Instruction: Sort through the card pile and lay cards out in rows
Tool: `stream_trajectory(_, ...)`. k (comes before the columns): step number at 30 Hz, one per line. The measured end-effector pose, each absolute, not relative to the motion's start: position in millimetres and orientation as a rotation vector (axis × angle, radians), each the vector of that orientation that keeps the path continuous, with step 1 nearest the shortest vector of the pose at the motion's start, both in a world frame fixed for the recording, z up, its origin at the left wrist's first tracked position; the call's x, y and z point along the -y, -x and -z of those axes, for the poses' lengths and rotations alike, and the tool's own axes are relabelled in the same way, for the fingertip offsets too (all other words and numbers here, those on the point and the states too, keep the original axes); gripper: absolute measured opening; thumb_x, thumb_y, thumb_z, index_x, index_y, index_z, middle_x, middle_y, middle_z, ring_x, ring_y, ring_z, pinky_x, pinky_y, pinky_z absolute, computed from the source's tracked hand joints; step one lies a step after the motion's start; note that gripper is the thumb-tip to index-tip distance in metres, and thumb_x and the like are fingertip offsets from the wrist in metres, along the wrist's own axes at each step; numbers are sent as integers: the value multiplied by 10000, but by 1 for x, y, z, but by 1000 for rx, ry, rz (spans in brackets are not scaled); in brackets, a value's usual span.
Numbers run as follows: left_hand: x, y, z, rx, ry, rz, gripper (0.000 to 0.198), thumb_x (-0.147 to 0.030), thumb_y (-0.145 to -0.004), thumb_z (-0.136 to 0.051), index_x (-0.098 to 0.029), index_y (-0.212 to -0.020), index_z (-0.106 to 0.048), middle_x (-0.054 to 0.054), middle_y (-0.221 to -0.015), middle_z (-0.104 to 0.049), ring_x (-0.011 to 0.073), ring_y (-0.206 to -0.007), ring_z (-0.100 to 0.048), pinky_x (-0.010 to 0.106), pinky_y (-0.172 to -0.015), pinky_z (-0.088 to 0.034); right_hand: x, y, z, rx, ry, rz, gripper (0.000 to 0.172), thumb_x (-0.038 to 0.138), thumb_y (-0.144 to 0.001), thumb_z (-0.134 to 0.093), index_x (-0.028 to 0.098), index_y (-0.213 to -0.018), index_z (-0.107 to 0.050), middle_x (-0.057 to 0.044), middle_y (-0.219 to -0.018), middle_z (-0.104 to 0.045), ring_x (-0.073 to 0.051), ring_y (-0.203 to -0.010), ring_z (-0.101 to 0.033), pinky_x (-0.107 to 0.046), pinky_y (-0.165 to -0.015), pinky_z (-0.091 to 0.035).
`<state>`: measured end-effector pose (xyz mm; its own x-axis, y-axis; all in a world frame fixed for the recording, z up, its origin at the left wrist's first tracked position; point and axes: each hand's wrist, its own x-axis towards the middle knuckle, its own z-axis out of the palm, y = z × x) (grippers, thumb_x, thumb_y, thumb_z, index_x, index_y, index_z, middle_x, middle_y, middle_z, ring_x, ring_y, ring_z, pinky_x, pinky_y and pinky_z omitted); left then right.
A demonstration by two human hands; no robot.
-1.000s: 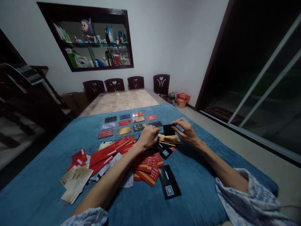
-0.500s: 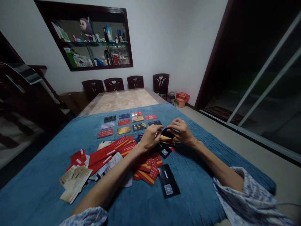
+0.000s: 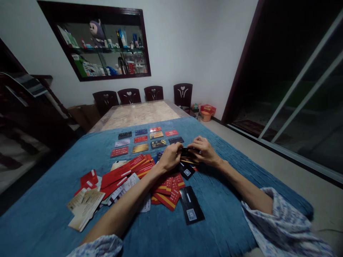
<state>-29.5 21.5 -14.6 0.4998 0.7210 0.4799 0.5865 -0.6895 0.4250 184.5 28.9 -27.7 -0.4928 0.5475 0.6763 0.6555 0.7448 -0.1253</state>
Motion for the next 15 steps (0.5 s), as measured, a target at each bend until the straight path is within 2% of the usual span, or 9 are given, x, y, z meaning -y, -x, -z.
stream_trajectory(6,-25,35,16,-1170,-2527,-948,348,-48,-777,-476,-183,-1081,-577,13,-797,-630,164,-725,-580,264,-726,-460,-31,-193,32,2221,948,140,285,185,-869,-559,223,-1125,-677,-81,-955,-718,-255,-930,-552,-403,-815,-381)
stream_trajectory(15,-24,34,19,-1275,-2595,-869,399,-44,-773,-471,-172,-1138,-570,89,-992,-671,220,-910,-613,343,-847,-497,-30,-194,33,2337,1143,202,414,243,-849,-605,252,-1263,-604,-92,-971,-682,-261,-878,-539,-368,-758,-376)
